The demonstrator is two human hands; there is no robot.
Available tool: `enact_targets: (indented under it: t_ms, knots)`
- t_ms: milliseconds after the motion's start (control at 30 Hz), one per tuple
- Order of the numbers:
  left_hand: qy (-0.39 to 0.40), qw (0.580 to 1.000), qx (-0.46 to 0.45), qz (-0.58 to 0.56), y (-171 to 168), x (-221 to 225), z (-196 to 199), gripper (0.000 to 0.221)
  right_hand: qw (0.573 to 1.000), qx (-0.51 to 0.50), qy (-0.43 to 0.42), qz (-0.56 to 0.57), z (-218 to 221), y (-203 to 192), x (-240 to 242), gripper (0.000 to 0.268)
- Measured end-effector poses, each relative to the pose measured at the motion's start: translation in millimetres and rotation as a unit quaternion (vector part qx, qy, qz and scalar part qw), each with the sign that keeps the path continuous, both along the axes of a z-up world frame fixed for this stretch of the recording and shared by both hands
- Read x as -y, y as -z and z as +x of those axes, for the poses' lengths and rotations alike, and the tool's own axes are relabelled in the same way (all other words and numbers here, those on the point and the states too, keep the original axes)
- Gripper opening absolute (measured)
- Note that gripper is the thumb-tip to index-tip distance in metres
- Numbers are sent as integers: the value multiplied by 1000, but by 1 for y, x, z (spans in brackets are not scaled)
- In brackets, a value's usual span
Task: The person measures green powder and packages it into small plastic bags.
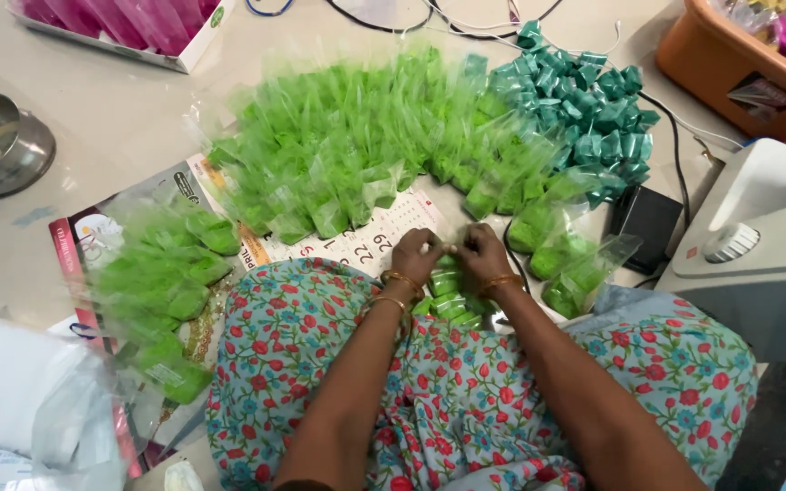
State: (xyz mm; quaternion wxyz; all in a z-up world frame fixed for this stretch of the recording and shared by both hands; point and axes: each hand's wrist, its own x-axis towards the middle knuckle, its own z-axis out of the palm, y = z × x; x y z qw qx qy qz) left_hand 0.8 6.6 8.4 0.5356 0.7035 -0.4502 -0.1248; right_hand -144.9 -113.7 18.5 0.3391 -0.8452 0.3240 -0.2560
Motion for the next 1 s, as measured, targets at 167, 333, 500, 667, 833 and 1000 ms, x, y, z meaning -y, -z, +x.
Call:
enact_targets:
  t_ms: [167,333,500,667,833,1000]
  knots:
    - [45,971,-234,-13,-33,-10,0,24,986,76,-13,146,0,-40,-14,34]
    - [79,929,-347,-101,-55,-17,-10,15,940,191,-40,281,-1,-41,-19,17]
    - [64,904,-410,-104,-71,-22,-17,13,921,250,5,298,-5,-57,-27,16]
    - [80,867,-478,-121,-79,-27,-21,18,916,264,-28,302,-7,-66,-29,15]
    - [36,798,-600,-43,-112,-36,-18,21,913,265,-35,307,-8,-59,-26,16]
    - [66,914,-399,-22,-65,-24,-14,31,923,257,-45,282,-8,-54,-24,18]
